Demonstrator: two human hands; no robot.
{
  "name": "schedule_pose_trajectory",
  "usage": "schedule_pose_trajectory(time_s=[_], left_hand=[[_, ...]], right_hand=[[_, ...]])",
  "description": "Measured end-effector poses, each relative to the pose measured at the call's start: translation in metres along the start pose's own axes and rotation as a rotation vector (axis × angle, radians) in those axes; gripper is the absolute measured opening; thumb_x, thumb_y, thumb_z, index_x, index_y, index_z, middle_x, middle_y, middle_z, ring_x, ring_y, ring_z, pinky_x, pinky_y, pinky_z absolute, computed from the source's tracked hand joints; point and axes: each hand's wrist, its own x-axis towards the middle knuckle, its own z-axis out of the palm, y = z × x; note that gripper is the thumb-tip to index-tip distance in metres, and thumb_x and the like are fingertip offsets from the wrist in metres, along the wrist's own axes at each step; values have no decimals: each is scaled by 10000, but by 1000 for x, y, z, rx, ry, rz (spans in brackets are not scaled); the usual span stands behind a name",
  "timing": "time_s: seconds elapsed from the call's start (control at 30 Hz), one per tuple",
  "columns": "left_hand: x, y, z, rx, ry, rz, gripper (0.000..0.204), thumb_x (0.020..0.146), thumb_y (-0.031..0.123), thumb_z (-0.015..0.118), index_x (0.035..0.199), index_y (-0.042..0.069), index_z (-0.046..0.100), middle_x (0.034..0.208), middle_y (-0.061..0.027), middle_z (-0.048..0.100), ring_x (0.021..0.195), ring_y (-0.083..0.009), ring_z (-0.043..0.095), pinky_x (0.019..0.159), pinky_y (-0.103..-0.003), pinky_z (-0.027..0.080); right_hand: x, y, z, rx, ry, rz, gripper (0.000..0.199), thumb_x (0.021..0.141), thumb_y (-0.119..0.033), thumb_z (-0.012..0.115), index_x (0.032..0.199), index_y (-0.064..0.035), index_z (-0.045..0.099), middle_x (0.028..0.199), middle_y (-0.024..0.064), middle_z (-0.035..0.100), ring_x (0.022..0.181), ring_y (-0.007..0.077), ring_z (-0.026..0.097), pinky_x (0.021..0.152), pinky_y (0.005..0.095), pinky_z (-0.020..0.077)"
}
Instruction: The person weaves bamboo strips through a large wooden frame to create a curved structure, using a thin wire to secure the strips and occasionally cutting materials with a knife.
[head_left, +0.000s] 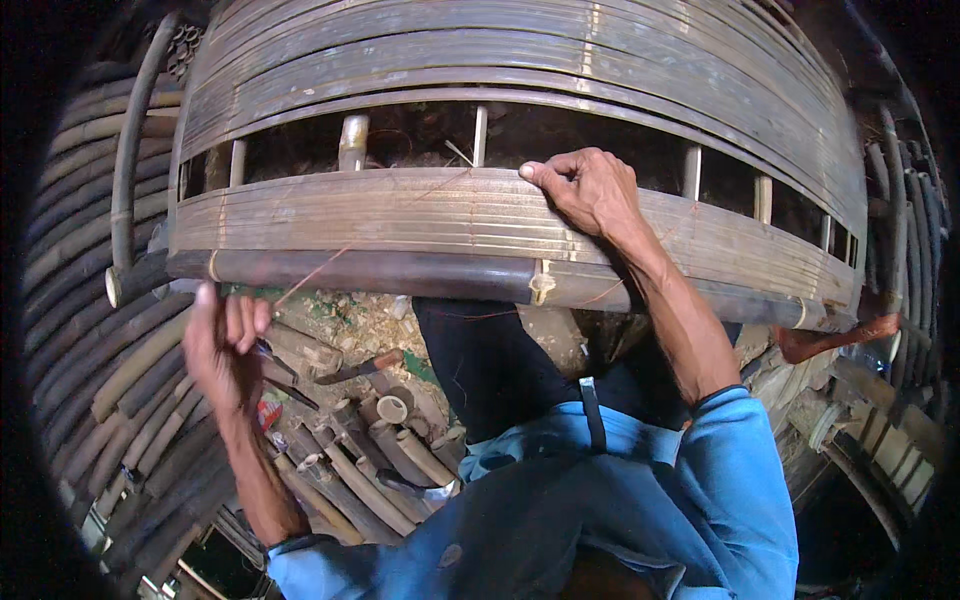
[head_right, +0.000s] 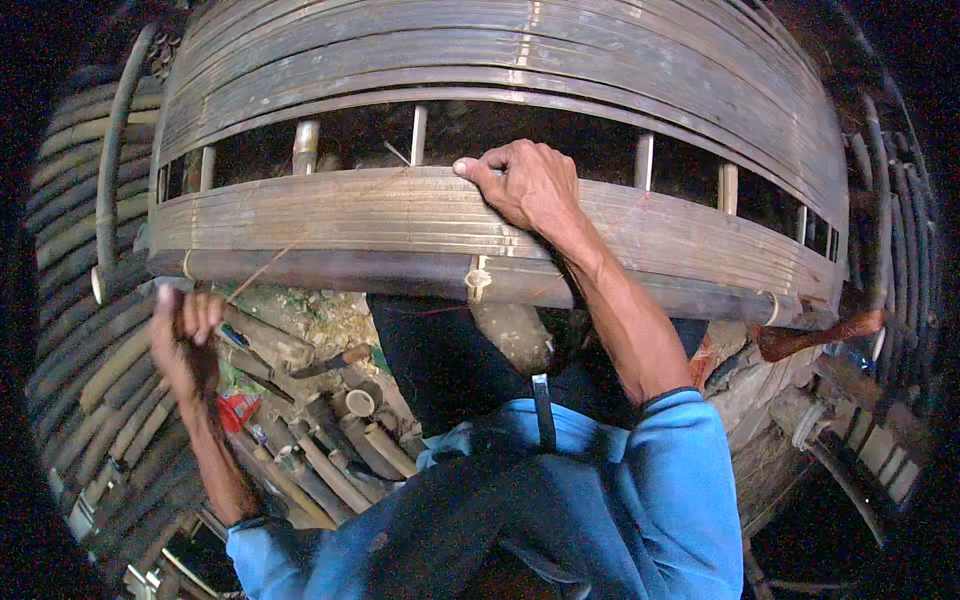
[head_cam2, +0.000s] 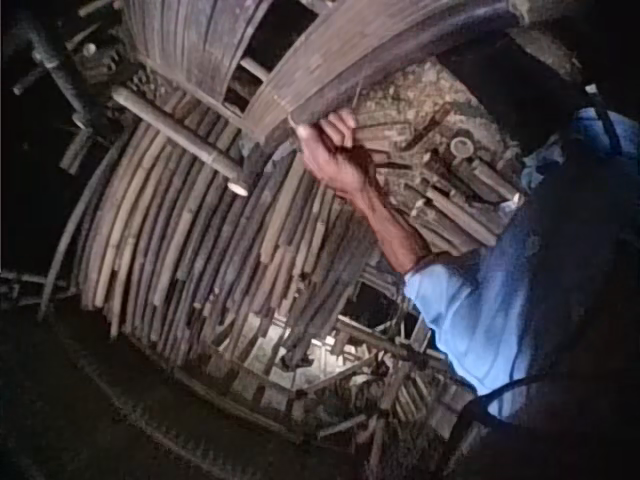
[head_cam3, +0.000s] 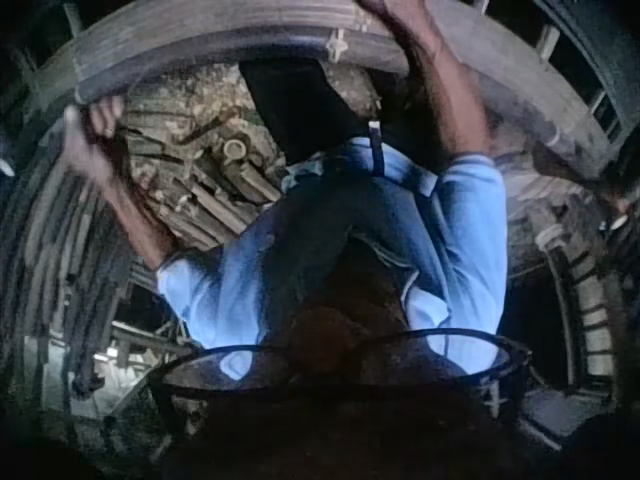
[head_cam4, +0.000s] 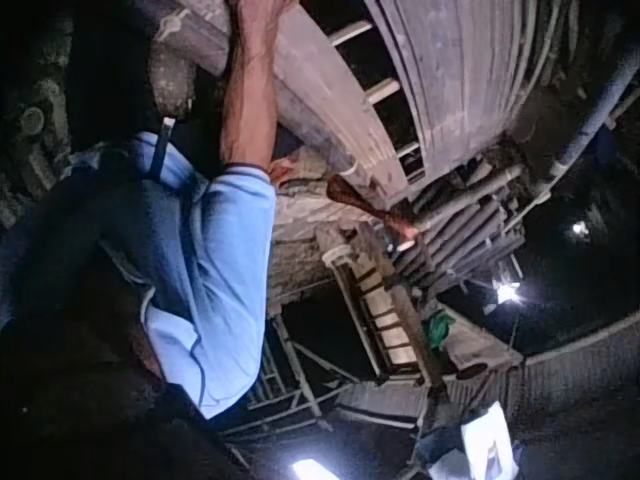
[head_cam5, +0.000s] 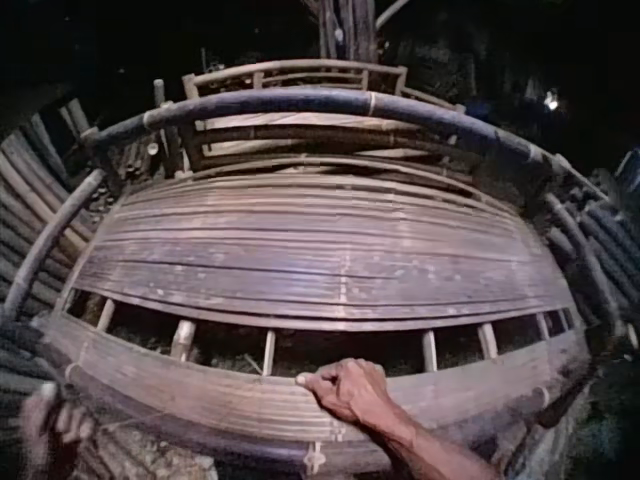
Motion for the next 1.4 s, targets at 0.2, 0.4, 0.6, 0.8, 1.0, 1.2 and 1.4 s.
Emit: schedule_pose_trajectory(time_s=[0.2, 0.4, 0.6, 0.8, 1.0, 1.2, 1.4], left_hand=[[-91, -34, -21, 321, -189, 137, 391, 1065, 357, 619, 864, 24, 572, 692, -39, 466, 700, -206, 514, 772, -421, 493], [-147, -78, -28, 49, -44, -69, 402, 1110, 328, 562, 971, -46, 605, 920, -162, 653, 925, -267, 634, 1003, -493, 499], [-212, -153, -94, -271, 316, -358, 407, 1133, 303, 525, 921, -25, 641, 970, -229, 721, 628, -186, 653, 534, -292, 520], [-280, -274, -189, 498, 375, -817, 301, 1040, 273, 669, 860, 33, 686, 879, -176, 747, 531, -178, 557, 507, -306, 427], [-190, -227, -133, 1255, 346, -191, 183, 913, 168, 773, 964, 1, 716, 920, -174, 693, 856, -413, 630, 863, -531, 498], [-32, -169, 24, 1346, 149, 465, 201, 897, 150, 806, 1026, 52, 685, 970, -119, 651, 960, -341, 585, 918, -479, 406], [-5, -154, 81, 984, 58, 280, 123, 1015, 116, 705, 1035, 17, 635, 847, -94, 637, 750, -224, 562, 701, -364, 433]], right_hand=[[1, 6, 3, 2, 25, -27, 562, 922, -640, 669, 968, -113, 860, 749, 242, 735, 762, 422, 743, 746, 511, 587], [1, 4, 3, -5, 30, -33, 561, 928, -640, 656, 987, -120, 858, 752, 237, 740, 767, 424, 746, 746, 504, 590], [-1, 0, 2, -17, -19, -2, 535, 951, -626, 630, 1022, -147, 855, 804, 221, 762, 846, 427, 756, 810, 511, 586], [-3, 0, 2, -17, 33, -86, 505, 976, -594, 619, 1041, -149, 848, 840, 207, 772, 850, 425, 755, 819, 512, 588], [-2, 2, 3, 39, 27, -106, 444, 983, -553, 630, 1033, -167, 842, 861, 191, 775, 830, 411, 752, 777, 506, 587], [0, -2, 3, 51, 59, -124, 385, 968, -500, 679, 1004, -153, 841, 830, 176, 764, 778, 407, 741, 721, 506, 581], [-3, 0, 0, 105, 48, -129, 311, 968, -404, 718, 988, -115, 832, 899, 173, 776, 800, 404, 734, 722, 493, 566]])
